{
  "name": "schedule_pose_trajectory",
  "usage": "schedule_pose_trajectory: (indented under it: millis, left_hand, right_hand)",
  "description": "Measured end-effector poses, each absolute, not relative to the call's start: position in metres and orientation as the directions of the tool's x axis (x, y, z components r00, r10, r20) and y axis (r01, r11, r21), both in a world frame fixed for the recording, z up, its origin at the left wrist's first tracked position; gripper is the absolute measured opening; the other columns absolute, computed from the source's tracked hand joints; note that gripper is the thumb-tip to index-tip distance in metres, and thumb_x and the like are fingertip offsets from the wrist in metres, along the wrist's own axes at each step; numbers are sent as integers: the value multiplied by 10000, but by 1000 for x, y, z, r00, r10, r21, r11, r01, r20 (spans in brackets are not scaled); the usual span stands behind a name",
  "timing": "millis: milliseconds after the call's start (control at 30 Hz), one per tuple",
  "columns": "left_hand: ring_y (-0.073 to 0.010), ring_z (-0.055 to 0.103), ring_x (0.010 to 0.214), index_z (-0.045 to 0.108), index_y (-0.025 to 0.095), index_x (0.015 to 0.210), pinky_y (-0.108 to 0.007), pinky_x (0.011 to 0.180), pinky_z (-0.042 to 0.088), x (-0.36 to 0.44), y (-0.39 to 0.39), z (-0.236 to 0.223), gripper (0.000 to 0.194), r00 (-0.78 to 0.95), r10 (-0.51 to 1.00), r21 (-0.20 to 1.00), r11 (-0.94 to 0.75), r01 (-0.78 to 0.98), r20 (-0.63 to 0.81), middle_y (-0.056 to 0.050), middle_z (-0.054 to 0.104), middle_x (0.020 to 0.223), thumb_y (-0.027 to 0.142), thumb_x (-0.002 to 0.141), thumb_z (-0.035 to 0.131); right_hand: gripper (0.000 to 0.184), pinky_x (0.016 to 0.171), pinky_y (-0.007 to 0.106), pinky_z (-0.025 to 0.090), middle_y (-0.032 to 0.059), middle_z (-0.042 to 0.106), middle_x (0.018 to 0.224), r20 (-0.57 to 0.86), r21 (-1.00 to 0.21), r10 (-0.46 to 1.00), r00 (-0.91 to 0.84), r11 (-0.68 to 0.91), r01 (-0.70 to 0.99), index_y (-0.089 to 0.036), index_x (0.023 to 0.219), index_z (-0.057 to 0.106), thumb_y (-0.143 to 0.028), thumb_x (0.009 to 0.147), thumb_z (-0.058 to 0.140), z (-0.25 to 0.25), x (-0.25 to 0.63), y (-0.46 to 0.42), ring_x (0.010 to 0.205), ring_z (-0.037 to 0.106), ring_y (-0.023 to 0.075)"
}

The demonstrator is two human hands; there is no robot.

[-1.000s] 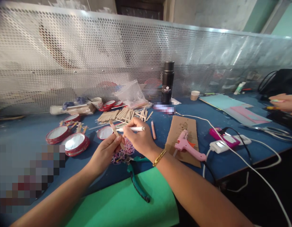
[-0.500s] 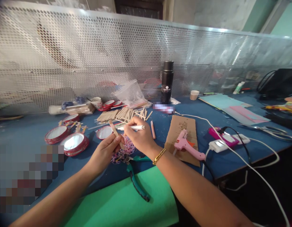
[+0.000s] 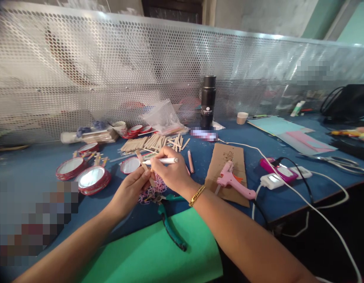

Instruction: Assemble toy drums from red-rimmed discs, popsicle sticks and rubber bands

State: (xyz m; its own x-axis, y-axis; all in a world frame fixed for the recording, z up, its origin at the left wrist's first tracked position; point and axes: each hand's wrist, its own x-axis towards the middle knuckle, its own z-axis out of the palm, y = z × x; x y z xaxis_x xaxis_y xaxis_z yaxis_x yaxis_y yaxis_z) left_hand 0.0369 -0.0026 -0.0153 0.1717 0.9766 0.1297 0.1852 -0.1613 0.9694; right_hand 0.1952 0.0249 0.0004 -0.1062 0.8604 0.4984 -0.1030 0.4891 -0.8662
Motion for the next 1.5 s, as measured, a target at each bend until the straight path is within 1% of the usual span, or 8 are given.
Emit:
schedule_pose_trajectory:
  millis: [467, 633, 800, 933, 1033, 1300, 1400, 1500]
  left_hand:
    - [-123, 361, 594, 593, 198, 753, -268, 557, 292, 37, -3, -15, 536, 153, 981, 973, -149, 174, 123, 42, 471, 650, 724, 849, 633]
    - [-123, 356, 587, 594, 201, 757, -266, 550, 288, 37, -3, -14, 526, 162, 979, 973, -155, 172, 127, 51, 443, 638, 717, 855, 625]
    - [-124, 354, 581, 595, 204, 756, -269, 543, 283, 37, -3, -14, 505, 156, 978, 969, -166, 185, 138, 44, 461, 640, 695, 873, 618]
    - [-125, 350, 577, 586, 208, 742, -270, 544, 288, 37, -3, -14, 500, 167, 976, 968, -170, 182, 140, 49, 437, 632, 689, 875, 619]
    - [-126, 353, 579, 591, 207, 739, -272, 546, 290, 37, -5, -13, 500, 156, 978, 965, -170, 201, 140, 45, 449, 629, 687, 879, 616]
    - [-127, 353, 580, 592, 207, 744, -270, 549, 293, 37, -3, -14, 497, 153, 979, 969, -161, 188, 133, 45, 445, 635, 685, 877, 619]
    - [-132, 376, 598, 602, 203, 753, -269, 561, 308, 36, -2, -16, 491, 148, 979, 966, -165, 197, 137, 34, 468, 653, 676, 884, 618]
    - [-134, 376, 598, 600, 206, 763, -269, 560, 305, 36, -2, -17, 481, 163, 977, 966, -169, 195, 138, 40, 449, 649, 670, 890, 615]
  right_hand:
    - [185, 577, 261, 442, -35, 644, 622, 494, -867, 867, -60, 487, -102, -231, 708, 577, -302, 861, 654, -1, 197, 27, 570, 560, 129]
    - [201, 587, 260, 455, -33, 653, 622, 509, -861, 855, -102, 502, -82, -232, 695, 560, -305, 861, 649, 1, 197, 25, 570, 573, 129]
    - [203, 592, 263, 464, -35, 649, 624, 495, -867, 865, -81, 485, -116, -236, 714, 556, -323, 872, 648, 1, 197, 25, 582, 583, 134]
    - [197, 580, 262, 454, -33, 653, 625, 503, -864, 857, -109, 497, -83, -236, 707, 557, -312, 866, 644, 1, 197, 25, 567, 573, 131]
    - [194, 574, 260, 448, -34, 648, 622, 490, -871, 868, -79, 484, -85, -235, 707, 561, -311, 863, 646, 1, 197, 25, 568, 565, 129]
    - [199, 609, 265, 472, -33, 652, 635, 494, -870, 864, -95, 490, -57, -234, 704, 557, -310, 868, 640, 1, 198, 26, 588, 591, 130]
    - [193, 603, 266, 472, -30, 656, 643, 479, -877, 875, -72, 474, -73, -235, 712, 566, -317, 871, 639, 1, 198, 26, 593, 589, 132]
    - [188, 608, 268, 478, -34, 662, 627, 487, -873, 867, -104, 479, -92, -238, 711, 556, -312, 860, 643, 2, 197, 25, 581, 594, 132]
